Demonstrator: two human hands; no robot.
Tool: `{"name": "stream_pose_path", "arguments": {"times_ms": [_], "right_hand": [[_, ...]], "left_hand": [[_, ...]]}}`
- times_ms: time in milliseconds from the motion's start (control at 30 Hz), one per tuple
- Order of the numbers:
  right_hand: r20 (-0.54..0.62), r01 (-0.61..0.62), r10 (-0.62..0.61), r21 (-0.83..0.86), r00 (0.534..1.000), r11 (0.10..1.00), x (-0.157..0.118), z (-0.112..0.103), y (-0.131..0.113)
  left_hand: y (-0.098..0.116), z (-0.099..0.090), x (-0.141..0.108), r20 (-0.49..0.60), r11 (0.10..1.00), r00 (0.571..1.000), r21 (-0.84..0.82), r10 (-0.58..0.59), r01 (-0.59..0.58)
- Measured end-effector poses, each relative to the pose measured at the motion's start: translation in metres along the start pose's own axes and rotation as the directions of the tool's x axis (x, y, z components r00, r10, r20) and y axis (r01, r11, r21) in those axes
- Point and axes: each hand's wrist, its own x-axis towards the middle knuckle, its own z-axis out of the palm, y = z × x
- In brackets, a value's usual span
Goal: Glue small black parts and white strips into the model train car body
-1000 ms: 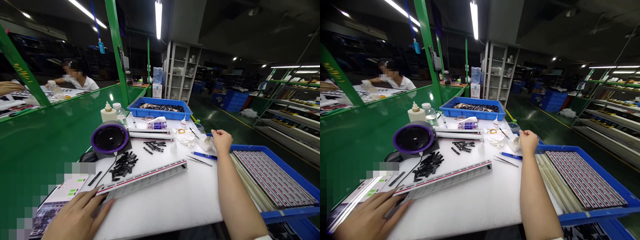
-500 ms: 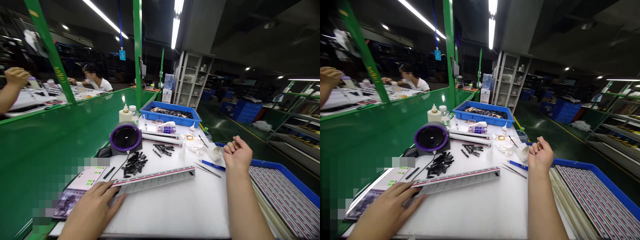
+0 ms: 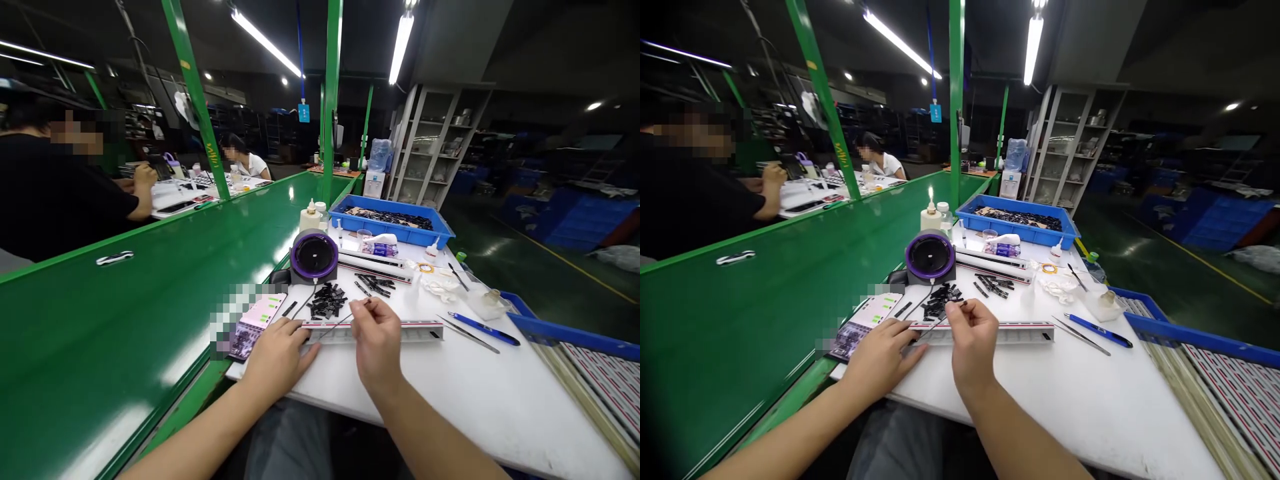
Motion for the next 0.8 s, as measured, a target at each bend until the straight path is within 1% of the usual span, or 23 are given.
{"name": "stream_pose_path", "arguments": {"times_ms": [67,133,200,267,500,667,800], "right_hand": [[0.012,0.046,-0.044,-0.146,0.999,0.988,-0.008,0.004,0.016],[0.036,0.095,-0.088,-0.276,0.995,0.956,-0.014,0.006,0.027],[0.058,0.137,-0.124,-0.362,0.991,0.922,-0.017,0.007,0.035],[0.071,0.152,-0.134,-0.417,0.988,0.896,-0.019,0.006,0.040],[0.062,0.155,-0.144,-0.517,0.988,0.842,-0.016,0.007,0.049],[0.088,0.160,-0.133,-0.556,0.987,0.816,-0.015,0.010,0.051],[0.095,0.158,-0.126,-0.576,0.988,0.802,-0.015,0.011,0.050]], "left_hand": [[0.000,-0.001,0.000,0.010,1.000,1.000,-0.004,-0.012,0.012],[0.001,-0.001,-0.001,0.017,1.000,1.000,-0.012,-0.024,0.024],[0.001,-0.002,-0.001,0.025,0.999,0.999,-0.023,-0.039,0.039],[0.001,-0.002,-0.001,0.039,0.998,0.998,-0.037,-0.049,0.050],[-0.001,0.002,-0.003,0.029,0.997,0.998,-0.051,-0.056,0.057],[-0.002,0.004,-0.004,0.041,0.997,0.998,-0.049,-0.057,0.059],[-0.002,0.003,-0.003,0.029,0.997,0.998,-0.051,-0.052,0.054]]}}
